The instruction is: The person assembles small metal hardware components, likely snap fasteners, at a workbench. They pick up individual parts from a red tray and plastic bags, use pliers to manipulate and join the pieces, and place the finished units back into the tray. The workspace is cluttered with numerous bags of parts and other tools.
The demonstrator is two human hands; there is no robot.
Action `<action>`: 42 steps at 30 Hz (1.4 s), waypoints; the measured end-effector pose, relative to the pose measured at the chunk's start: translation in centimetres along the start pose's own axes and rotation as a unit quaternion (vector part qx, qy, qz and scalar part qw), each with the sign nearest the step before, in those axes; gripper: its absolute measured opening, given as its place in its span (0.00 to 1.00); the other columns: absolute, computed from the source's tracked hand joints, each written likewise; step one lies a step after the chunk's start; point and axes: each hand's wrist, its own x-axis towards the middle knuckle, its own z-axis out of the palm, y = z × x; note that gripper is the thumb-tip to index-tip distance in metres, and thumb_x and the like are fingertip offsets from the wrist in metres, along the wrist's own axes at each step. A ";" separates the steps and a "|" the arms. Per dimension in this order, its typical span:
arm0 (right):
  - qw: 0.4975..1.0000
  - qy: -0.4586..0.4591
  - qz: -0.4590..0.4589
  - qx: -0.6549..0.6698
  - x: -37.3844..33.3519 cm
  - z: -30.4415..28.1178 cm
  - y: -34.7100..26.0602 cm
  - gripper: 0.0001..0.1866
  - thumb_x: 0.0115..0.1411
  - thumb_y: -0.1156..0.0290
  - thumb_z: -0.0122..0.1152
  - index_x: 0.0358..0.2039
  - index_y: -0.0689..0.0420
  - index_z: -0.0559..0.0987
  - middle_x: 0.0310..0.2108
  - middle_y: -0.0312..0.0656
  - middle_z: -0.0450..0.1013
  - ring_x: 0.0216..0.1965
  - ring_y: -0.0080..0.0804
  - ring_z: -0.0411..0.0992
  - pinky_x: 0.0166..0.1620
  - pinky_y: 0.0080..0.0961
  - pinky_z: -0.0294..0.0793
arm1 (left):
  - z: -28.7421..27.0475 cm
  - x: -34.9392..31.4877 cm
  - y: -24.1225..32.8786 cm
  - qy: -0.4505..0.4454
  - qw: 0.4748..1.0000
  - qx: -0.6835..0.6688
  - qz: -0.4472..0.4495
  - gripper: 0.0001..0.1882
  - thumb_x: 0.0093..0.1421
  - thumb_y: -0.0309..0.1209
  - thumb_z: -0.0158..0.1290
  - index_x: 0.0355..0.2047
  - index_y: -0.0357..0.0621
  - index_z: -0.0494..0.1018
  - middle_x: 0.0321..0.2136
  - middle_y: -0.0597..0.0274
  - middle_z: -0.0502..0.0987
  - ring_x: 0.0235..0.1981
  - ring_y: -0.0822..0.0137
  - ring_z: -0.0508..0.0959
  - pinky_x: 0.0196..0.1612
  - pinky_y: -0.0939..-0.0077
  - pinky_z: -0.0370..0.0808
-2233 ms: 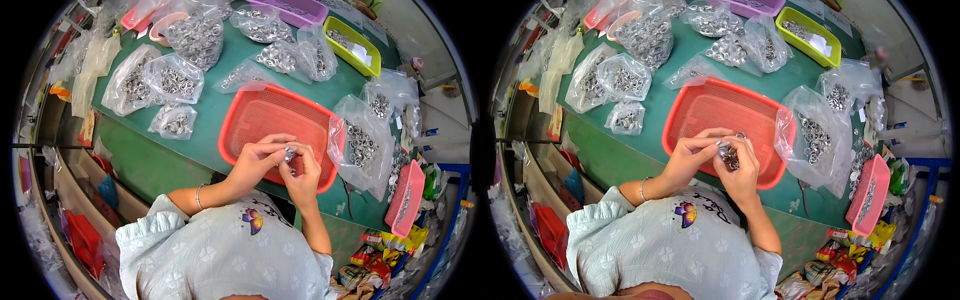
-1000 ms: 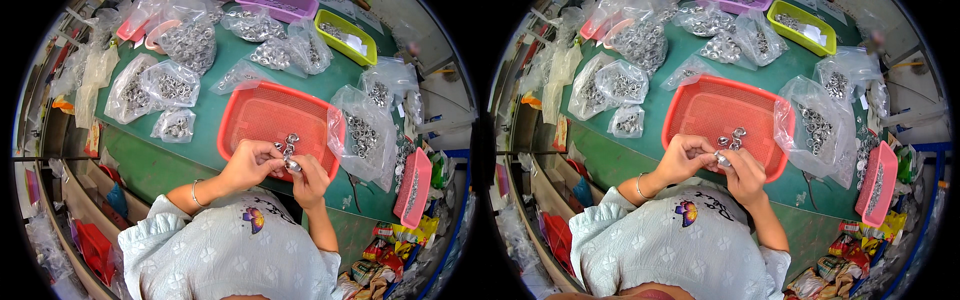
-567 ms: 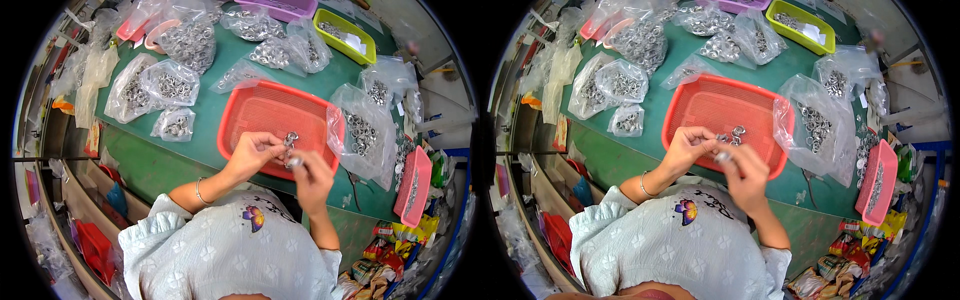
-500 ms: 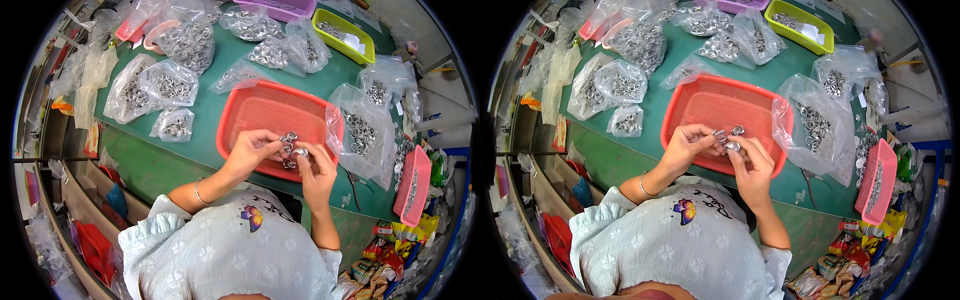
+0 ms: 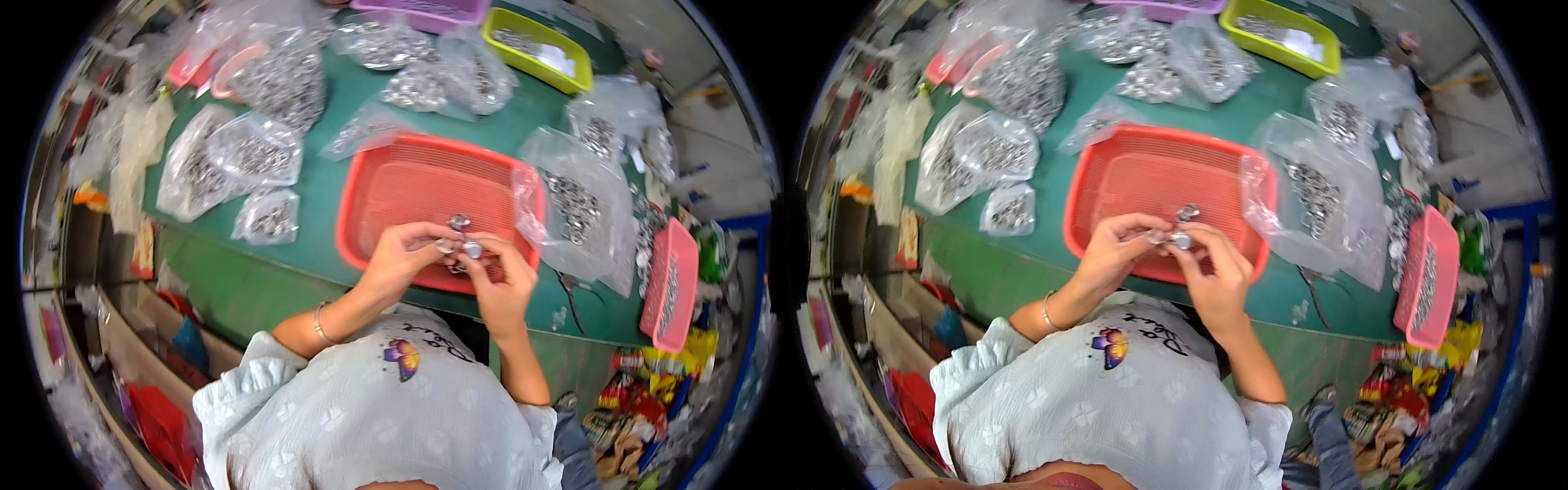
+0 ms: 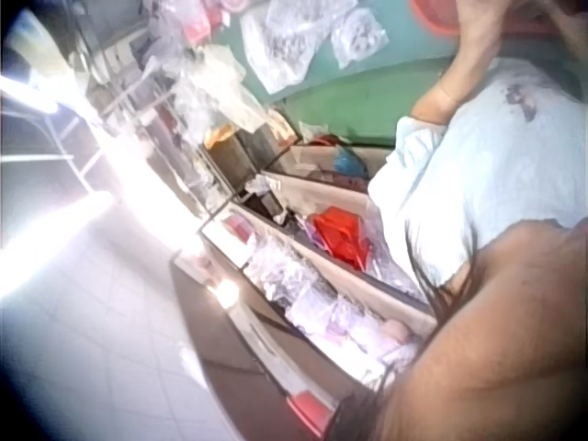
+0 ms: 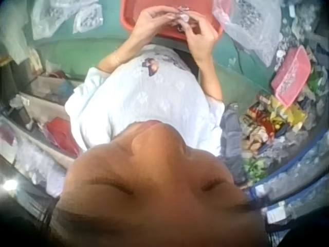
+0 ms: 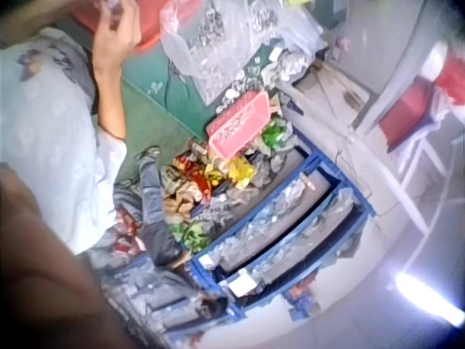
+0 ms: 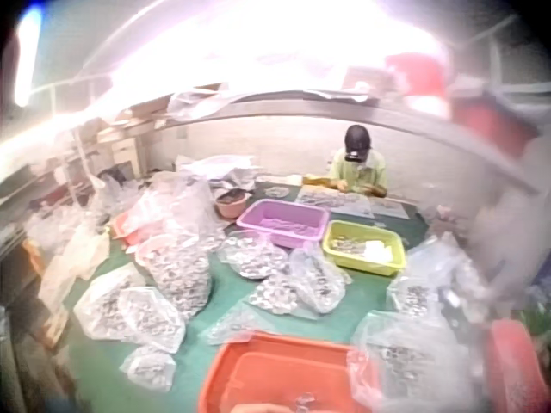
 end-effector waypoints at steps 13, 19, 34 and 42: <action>0.898 0.293 0.135 -0.299 -2.7 -18.5 5.4 0.08 0.52 0.74 0.59 0.27 0.68 0.76 0.20 0.46 0.71 0.19 0.26 0.67 0.25 0.21 0.66 | -0.8 1.0 -1.1 0.008 0.993 0.117 -0.012 0.09 0.58 0.21 0.46 0.38 0.31 0.71 0.30 0.57 0.76 0.30 0.69 0.77 0.36 0.78 0.75; 0.791 0.268 0.222 -0.503 -0.1 -28.0 14.3 0.12 0.51 0.64 0.60 0.27 0.62 0.78 0.21 0.50 0.73 0.26 0.44 0.74 0.31 0.36 0.71 | -1.1 1.1 -1.2 -0.006 0.990 0.143 -0.014 0.09 0.58 0.20 0.45 0.37 0.31 0.71 0.30 0.58 0.75 0.30 0.71 0.76 0.36 0.79 0.75; 0.817 0.229 0.181 -0.496 2.7 -30.1 15.1 0.09 0.51 0.68 0.58 0.29 0.60 0.78 0.27 0.52 0.74 0.31 0.48 0.73 0.35 0.38 0.70 | -0.8 1.2 -1.1 0.031 0.986 0.158 -0.050 0.09 0.58 0.23 0.46 0.38 0.32 0.72 0.28 0.61 0.75 0.28 0.74 0.75 0.35 0.81 0.74; 0.949 0.116 0.184 -0.226 0.4 -21.4 5.2 0.08 0.56 0.72 0.55 0.30 0.65 0.76 0.21 0.39 0.71 0.22 0.18 0.67 0.26 0.17 0.65 | -0.8 1.0 -0.6 0.027 0.988 0.145 -0.046 0.10 0.58 0.22 0.45 0.39 0.34 0.72 0.29 0.63 0.75 0.28 0.76 0.74 0.33 0.84 0.72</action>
